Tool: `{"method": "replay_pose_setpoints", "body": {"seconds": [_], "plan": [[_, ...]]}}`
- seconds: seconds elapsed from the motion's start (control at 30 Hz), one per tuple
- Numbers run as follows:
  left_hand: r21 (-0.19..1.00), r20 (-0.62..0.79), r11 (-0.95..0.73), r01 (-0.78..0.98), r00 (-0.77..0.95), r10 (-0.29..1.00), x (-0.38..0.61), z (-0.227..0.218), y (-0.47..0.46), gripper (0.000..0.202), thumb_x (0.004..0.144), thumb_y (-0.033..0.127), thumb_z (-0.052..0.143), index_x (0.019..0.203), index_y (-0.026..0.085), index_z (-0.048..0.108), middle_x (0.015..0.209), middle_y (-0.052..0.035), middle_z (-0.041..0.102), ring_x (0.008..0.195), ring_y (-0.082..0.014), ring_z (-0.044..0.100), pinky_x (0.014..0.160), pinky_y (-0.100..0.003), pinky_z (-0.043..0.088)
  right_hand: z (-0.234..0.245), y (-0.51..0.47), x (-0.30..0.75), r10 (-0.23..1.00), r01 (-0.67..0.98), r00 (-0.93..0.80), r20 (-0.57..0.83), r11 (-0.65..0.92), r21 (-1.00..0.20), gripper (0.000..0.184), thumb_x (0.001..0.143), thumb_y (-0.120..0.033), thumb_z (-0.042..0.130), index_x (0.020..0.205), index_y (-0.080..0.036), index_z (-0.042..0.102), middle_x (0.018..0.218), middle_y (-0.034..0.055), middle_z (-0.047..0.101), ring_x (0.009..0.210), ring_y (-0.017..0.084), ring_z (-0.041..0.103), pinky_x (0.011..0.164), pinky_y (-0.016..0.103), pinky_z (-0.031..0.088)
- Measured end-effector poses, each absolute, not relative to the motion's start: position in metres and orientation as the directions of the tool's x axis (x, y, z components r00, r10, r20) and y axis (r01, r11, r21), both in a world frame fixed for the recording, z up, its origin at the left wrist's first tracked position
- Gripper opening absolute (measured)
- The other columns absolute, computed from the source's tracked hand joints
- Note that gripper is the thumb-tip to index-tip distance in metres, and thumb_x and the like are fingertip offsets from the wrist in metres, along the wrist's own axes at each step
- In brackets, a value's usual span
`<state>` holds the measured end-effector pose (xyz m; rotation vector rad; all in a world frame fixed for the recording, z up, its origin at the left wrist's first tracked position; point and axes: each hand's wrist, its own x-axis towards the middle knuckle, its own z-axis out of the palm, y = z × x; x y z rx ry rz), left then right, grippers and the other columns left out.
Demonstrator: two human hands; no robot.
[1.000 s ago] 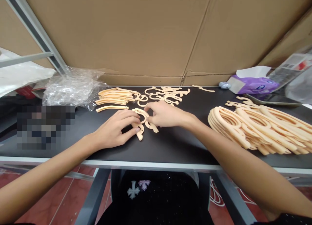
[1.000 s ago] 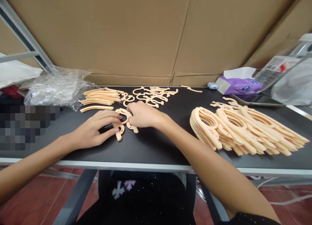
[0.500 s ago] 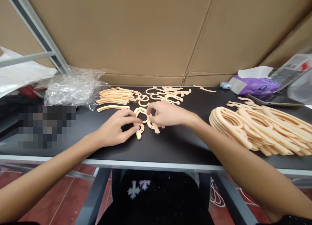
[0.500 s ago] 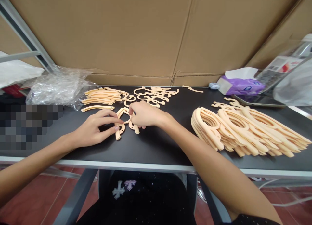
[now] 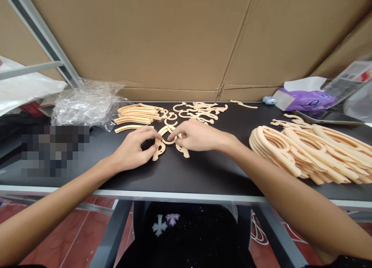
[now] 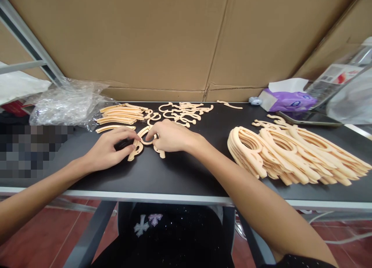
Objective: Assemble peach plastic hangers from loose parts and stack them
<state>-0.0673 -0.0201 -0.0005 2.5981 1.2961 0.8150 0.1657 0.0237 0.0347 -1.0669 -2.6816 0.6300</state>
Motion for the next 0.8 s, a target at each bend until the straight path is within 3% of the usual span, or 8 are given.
{"method": "replay_pose_setpoints", "body": {"seconds": [0.13, 0.4, 0.6, 0.8], "plan": [[0.348, 0.414, -0.598, 0.723, 0.454, 0.789, -0.0677, -0.0010, -0.0189, 0.022, 0.086, 0.024, 0.053, 0.098, 0.017, 0.070, 0.103, -0.0073, 0.070, 0.095, -0.0213, 0.065, 0.087, -0.036, 0.051, 0.0333, 0.0210, 0.1646, 0.654, 0.580, -0.756, -0.001, 0.669, -0.465, 0.042, 0.082, -0.013, 0.054, 0.112, -0.026, 0.081, 0.072, -0.0010, 0.076, 0.074, 0.015, 0.067, 0.071, 0.025, 0.043], [0.380, 0.392, -0.547, 0.746, 0.406, 0.825, -0.0697, -0.0025, -0.0169, 0.023, 0.081, 0.021, 0.051, 0.096, 0.020, 0.069, 0.100, -0.0048, 0.071, 0.092, -0.0205, 0.064, 0.087, -0.035, 0.051, 0.0324, 0.0188, 0.1622, 0.675, 0.600, -0.736, 0.046, 0.683, -0.417, 0.040, 0.082, -0.015, 0.054, 0.107, -0.028, 0.083, 0.082, 0.0008, 0.079, 0.076, 0.016, 0.066, 0.069, 0.026, 0.042], [0.379, 0.399, -0.550, 0.744, 0.405, 0.823, -0.0687, -0.0026, -0.0174, 0.023, 0.085, 0.021, 0.049, 0.096, 0.019, 0.069, 0.100, -0.0057, 0.070, 0.094, -0.0209, 0.065, 0.086, -0.035, 0.051, 0.0313, 0.0189, 0.1620, 0.666, 0.591, -0.742, 0.074, 0.702, -0.397, 0.039, 0.081, -0.014, 0.054, 0.104, -0.026, 0.083, 0.086, 0.0022, 0.080, 0.076, 0.017, 0.066, 0.070, 0.026, 0.043], [0.359, 0.401, -0.561, 0.746, 0.420, 0.814, -0.0666, -0.0036, -0.0188, 0.022, 0.092, 0.032, 0.055, 0.098, 0.018, 0.070, 0.101, -0.0063, 0.070, 0.093, -0.0207, 0.064, 0.086, -0.034, 0.050, 0.0324, 0.0185, 0.1621, 0.671, 0.607, -0.741, 0.018, 0.681, -0.410, 0.041, 0.080, -0.013, 0.054, 0.105, -0.027, 0.083, 0.074, 0.0004, 0.078, 0.071, 0.016, 0.065, 0.068, 0.027, 0.043]]}}
